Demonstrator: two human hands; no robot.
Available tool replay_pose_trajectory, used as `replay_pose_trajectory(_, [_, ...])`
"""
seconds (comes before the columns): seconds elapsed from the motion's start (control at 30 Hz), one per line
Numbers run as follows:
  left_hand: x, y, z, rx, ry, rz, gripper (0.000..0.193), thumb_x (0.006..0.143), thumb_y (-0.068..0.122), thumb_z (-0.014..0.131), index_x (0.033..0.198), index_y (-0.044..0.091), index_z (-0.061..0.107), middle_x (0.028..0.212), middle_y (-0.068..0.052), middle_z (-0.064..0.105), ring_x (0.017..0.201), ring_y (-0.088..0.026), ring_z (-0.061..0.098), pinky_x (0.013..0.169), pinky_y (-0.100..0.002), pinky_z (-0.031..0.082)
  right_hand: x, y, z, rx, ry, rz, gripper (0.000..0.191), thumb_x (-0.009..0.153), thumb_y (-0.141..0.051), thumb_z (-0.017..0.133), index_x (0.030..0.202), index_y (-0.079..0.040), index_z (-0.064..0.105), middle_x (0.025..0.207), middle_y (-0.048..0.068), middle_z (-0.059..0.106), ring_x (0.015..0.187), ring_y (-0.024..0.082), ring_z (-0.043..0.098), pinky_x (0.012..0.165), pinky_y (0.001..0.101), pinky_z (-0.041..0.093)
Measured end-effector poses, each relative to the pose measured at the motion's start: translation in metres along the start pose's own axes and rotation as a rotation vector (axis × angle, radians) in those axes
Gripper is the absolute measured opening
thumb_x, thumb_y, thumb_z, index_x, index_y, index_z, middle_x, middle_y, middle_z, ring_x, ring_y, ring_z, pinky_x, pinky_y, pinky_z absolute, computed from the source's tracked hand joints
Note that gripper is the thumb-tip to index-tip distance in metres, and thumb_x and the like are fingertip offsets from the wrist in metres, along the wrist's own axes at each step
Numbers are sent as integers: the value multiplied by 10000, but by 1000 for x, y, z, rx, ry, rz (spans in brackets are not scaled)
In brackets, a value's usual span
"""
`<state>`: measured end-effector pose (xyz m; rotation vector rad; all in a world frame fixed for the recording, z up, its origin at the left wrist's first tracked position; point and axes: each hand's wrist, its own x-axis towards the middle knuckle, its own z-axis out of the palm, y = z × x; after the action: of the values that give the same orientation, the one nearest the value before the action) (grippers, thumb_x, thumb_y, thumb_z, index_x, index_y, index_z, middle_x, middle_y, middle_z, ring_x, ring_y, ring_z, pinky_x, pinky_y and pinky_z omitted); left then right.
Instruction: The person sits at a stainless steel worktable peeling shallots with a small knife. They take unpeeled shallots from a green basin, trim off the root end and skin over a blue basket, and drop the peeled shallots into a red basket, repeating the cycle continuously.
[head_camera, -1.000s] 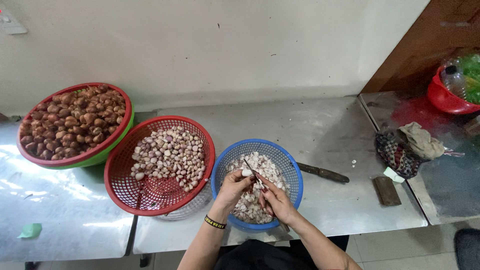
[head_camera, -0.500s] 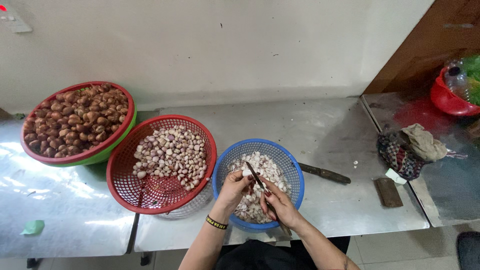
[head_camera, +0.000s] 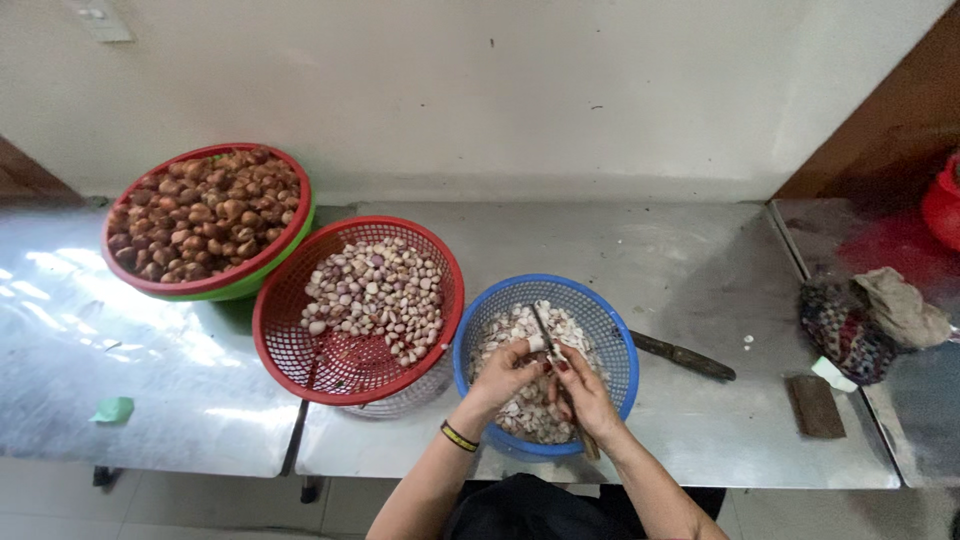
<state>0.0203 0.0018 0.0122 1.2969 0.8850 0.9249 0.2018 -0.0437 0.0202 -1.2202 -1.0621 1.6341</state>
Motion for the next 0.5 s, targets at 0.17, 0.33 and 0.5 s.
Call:
replay_pose_trajectory(0.17, [-9, 16, 11, 1155, 240, 411, 156, 854, 219, 691, 856, 85, 771, 1014, -126, 704, 1222, -361, 598, 1095, -666, 326, 3, 5, -5, -140, 87, -14, 533, 1061, -300, 417, 1573, -158, 374, 722, 46, 598, 502, 99, 470, 461, 256, 402])
replay_pose_trajectory(0.33, [-10, 22, -8, 1105, 243, 413, 255, 855, 187, 664, 1052, 52, 755, 1184, -179, 668, 1135, -326, 617, 984, -502, 502, -1, 4, -8, -164, 89, 33, 585, 1046, -306, 370, 1620, -216, 300, 720, 33, 578, 491, 94, 452, 455, 260, 410])
replay_pose_trajectory(0.5, [-4, 31, -106, 1021, 475, 324, 192, 848, 72, 691, 1022, 92, 770, 1004, -115, 722, 964, -317, 697, 876, -433, 560, -1, 6, -12, -91, 90, 63, 571, 1057, -316, 351, 1608, -197, 257, 734, 45, 591, 476, 108, 447, 442, 277, 411])
